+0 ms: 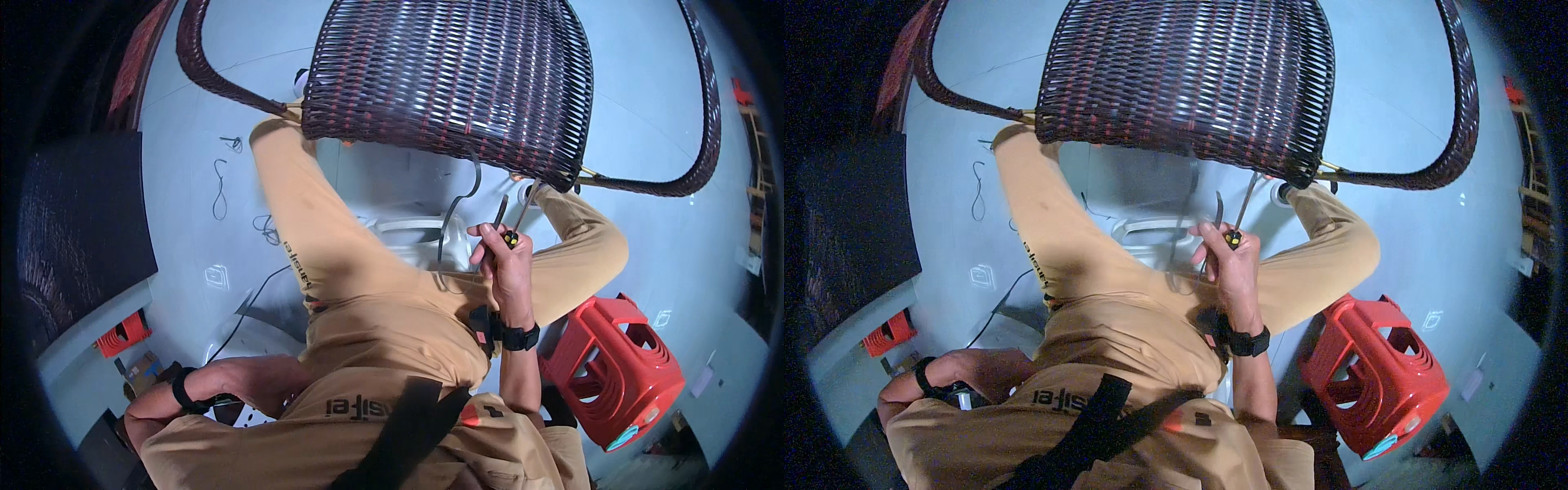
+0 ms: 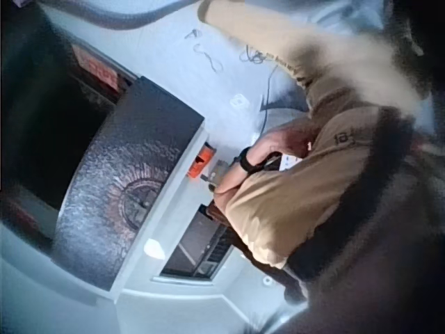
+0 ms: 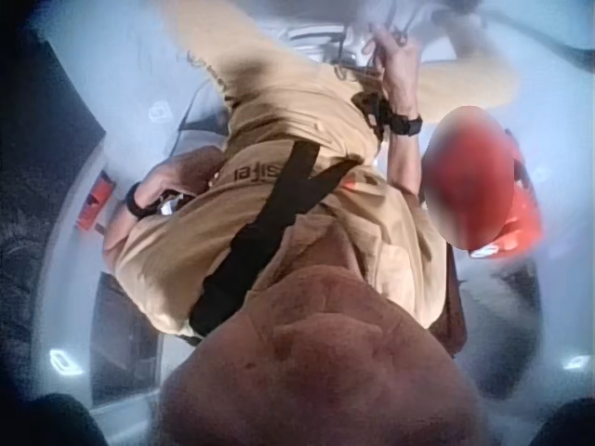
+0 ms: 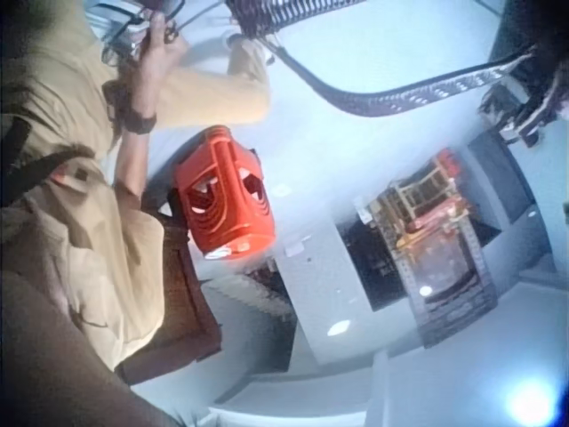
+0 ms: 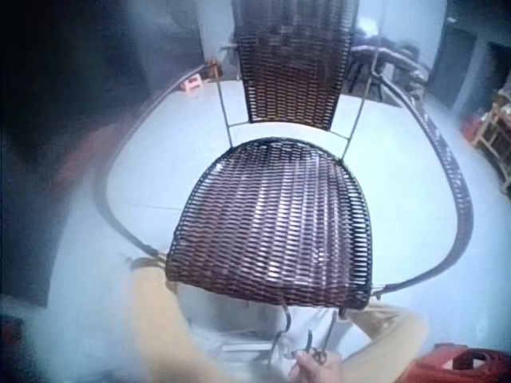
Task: The person weaves a synthetic rattan strip into the seat of a gold-framed chair. They thread the strip through the existing weave, pull it tight, and trim the excess with scissors. The chair is flipped to continue weaving on the underside.
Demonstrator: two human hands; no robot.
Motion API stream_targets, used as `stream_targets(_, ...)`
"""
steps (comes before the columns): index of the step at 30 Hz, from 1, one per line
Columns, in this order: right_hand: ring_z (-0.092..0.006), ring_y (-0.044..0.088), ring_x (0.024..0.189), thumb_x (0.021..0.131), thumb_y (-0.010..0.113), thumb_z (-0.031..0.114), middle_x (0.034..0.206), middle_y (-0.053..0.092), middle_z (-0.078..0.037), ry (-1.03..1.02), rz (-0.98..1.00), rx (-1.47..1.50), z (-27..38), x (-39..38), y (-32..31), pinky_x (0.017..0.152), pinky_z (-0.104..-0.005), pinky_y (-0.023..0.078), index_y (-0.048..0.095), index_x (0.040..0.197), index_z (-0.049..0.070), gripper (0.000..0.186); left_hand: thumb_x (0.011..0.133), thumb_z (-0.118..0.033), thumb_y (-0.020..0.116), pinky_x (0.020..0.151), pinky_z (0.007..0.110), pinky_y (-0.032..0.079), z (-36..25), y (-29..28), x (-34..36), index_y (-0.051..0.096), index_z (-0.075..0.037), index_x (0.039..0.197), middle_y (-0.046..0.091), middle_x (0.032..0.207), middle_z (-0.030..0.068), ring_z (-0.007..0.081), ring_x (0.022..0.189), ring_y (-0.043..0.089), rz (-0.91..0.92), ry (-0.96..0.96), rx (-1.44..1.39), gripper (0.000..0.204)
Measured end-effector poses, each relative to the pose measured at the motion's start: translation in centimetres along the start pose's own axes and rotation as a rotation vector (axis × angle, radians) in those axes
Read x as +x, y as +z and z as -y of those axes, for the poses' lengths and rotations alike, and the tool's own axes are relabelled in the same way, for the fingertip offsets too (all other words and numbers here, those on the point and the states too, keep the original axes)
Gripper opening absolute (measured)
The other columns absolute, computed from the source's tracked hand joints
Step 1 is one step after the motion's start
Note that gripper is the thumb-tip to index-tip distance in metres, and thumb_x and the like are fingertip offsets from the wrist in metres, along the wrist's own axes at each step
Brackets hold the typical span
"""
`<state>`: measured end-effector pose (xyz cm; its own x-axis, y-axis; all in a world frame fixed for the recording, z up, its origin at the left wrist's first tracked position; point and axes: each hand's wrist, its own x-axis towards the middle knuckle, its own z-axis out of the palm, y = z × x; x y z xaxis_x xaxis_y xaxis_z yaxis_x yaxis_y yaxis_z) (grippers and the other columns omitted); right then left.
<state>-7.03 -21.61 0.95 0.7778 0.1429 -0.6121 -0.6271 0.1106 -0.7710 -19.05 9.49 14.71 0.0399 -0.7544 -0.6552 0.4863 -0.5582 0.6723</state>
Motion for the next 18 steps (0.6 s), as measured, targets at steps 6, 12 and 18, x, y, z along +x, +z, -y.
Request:
stream_targets(6, -0.0040, 0.035, 0.034, 0.089, 0.059, 0.019, 0.053, 0.057, -0.004, 0.008, -0.010, -0.026, -0.2, -0.3, 0.7, 0.034, -0.0191, 0.026, 0.066, 0.087, -0.003, 0.023, 0.060, -0.008, 0.071, 0.061, 0.038, 0.046, 0.9, 1.1, 0.6, 0.060, -0.006, 0.096, 0.064, 0.079, 0.0147, 0.0309, 0.074, 0.062, -0.043, -0.003, 0.292, 0.038)
stream_targets(12, -0.0038, 0.034, 0.034, 0.089, 0.059, 0.018, 0.052, 0.057, -0.003, 0.005, -0.030, -0.053, 0.4, -0.1, 0.8, 0.034, -0.0193, 0.025, 0.066, 0.087, -0.003, 0.022, 0.066, -0.005, 0.066, 0.063, 0.037, 0.046, 0.8, 1.3, 1.7, 0.061, -0.003, 0.093, 0.062, 0.078, 0.0177, 0.0340, 0.073, 0.060, -0.315, 0.203, -0.060, 0.027)
stream_targets(18, -0.0031, 0.038, 0.036, 0.088, 0.060, 0.020, 0.052, 0.058, -0.003, -0.001, 0.002, -0.031, 0.1, 0.0, 0.7, 0.034, -0.0190, 0.027, 0.067, 0.083, 0.000, 0.022, 0.075, -0.002, 0.061, 0.065, 0.032, 0.048, 6.0, -3.0, 3.6, 0.063, -0.005, 0.096, 0.065, 0.086, 0.0090, 0.0201, 0.073, 0.062, -0.361, 0.178, 0.135, 0.021)
